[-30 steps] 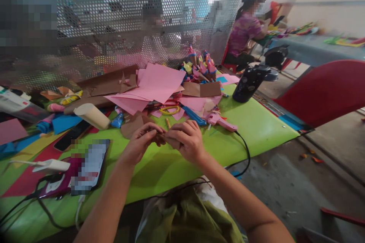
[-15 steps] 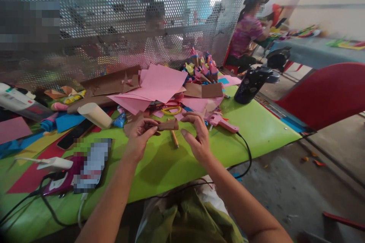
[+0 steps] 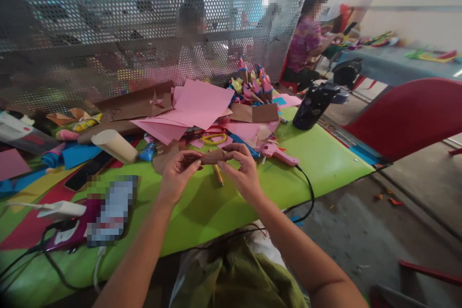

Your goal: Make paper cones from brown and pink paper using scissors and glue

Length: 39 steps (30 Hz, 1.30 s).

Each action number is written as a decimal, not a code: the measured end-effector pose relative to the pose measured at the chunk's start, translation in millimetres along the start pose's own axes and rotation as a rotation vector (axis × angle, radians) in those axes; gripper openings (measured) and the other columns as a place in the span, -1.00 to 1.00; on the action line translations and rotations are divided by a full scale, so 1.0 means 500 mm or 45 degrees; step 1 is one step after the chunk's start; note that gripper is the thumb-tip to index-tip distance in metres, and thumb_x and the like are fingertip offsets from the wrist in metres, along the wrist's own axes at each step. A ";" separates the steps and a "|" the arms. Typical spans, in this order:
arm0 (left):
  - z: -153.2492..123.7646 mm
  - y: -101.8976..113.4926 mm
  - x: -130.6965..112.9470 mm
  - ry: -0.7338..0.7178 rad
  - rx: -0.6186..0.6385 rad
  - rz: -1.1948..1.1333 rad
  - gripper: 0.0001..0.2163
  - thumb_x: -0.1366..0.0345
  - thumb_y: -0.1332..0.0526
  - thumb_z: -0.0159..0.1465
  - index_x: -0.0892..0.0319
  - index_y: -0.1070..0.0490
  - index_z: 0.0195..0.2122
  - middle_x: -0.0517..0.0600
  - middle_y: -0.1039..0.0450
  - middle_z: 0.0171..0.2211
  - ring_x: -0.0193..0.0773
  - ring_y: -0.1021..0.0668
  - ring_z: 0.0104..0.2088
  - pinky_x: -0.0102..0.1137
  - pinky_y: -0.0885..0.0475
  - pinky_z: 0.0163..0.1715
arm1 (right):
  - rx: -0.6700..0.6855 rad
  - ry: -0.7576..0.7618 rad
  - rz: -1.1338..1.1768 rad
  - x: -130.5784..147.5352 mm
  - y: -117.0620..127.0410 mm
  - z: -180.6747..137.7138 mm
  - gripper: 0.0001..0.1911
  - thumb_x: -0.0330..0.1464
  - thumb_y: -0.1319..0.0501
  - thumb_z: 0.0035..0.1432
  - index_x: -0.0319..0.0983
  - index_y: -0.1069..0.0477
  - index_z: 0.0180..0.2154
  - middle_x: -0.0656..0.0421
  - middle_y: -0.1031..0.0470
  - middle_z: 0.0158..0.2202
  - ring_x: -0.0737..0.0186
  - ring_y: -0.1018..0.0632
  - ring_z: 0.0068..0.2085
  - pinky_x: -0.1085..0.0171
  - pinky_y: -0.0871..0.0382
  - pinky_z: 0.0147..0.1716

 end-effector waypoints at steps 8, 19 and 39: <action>0.002 -0.002 0.008 0.030 0.005 -0.011 -0.82 0.29 -0.40 0.08 0.16 -0.54 -0.28 0.00 -0.62 -0.27 -0.32 -0.59 -0.31 -0.41 -0.52 -0.26 | -0.007 -0.022 0.014 -0.005 0.004 0.000 -0.91 -0.27 -0.36 0.09 -0.13 -0.53 -0.41 0.11 -0.50 -0.16 0.04 -0.50 -0.05 0.03 -0.37 0.02; 0.004 0.002 0.017 0.068 -0.019 -0.046 -0.80 0.27 -0.42 0.06 0.18 -0.54 -0.29 -0.03 -0.60 -0.31 -0.34 -0.58 -0.34 -0.42 -0.53 -0.29 | -0.007 0.003 0.019 -0.001 0.003 -0.001 -0.93 -0.28 -0.34 0.12 -0.13 -0.55 -0.39 0.10 -0.51 -0.15 0.07 -0.51 -0.05 0.05 -0.40 0.01; 0.000 -0.006 0.031 0.092 0.058 -0.035 -0.74 0.27 -0.42 0.09 0.17 -0.56 -0.19 0.00 -0.62 -0.26 -0.28 -0.62 -0.27 -0.38 -0.55 -0.22 | 0.000 -0.041 0.005 -0.009 -0.001 -0.003 -0.91 -0.26 -0.36 0.10 -0.13 -0.57 -0.39 0.13 -0.53 -0.23 0.09 -0.54 -0.13 0.10 -0.40 -0.07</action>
Point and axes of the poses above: each hand's wrist, its own z-axis towards the middle knuckle, its own y-axis out of the back of the hand, x = y × z, the point moved 10 cm from there along z, towards the middle knuckle
